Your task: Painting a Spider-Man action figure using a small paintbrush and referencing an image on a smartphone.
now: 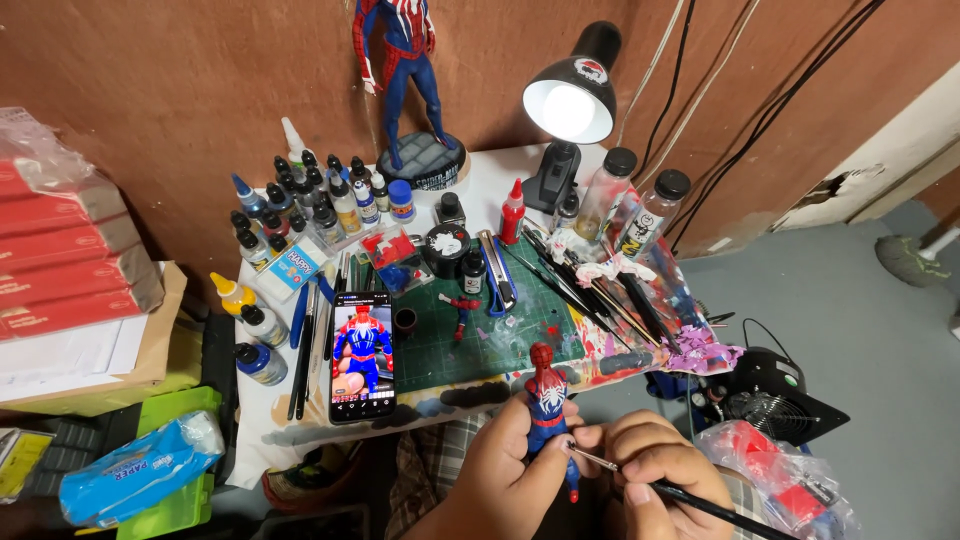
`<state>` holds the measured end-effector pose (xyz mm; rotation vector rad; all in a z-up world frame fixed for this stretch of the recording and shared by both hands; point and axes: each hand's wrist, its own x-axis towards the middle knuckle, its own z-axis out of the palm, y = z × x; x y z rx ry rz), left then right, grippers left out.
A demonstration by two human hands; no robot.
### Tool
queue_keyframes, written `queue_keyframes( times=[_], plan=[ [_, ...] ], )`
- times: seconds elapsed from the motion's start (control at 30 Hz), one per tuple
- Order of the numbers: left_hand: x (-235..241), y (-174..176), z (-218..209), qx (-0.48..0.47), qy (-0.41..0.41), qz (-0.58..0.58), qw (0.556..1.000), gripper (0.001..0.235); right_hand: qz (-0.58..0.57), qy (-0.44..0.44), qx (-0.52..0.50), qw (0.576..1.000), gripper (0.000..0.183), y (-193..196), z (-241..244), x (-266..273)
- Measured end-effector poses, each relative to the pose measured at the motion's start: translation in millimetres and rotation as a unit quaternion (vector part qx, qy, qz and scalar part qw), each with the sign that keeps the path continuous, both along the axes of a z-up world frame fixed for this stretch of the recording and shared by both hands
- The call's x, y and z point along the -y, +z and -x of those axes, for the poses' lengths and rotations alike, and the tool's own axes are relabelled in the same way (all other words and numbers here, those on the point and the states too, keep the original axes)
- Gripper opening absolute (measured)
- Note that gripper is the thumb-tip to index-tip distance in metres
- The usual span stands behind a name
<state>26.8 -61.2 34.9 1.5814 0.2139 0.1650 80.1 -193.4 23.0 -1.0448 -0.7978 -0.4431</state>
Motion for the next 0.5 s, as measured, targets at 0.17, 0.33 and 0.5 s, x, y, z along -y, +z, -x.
queue_keyframes(
  times=[0.17,0.33,0.5],
  plan=[
    [0,0,-1,0.009,0.008,0.001,1.0,0.037,0.006,0.002,-0.017,1.0,0.007,6,5,-2],
    [0,0,-1,-0.019,-0.004,0.03,0.999,0.034,0.022,-0.012,-0.035,0.999,0.013,10,5,-2],
    [-1,-7,-1,0.037,-0.007,-0.009,0.999,0.035,0.03,-0.007,-0.037,0.999,0.012,9,6,0]
  ],
)
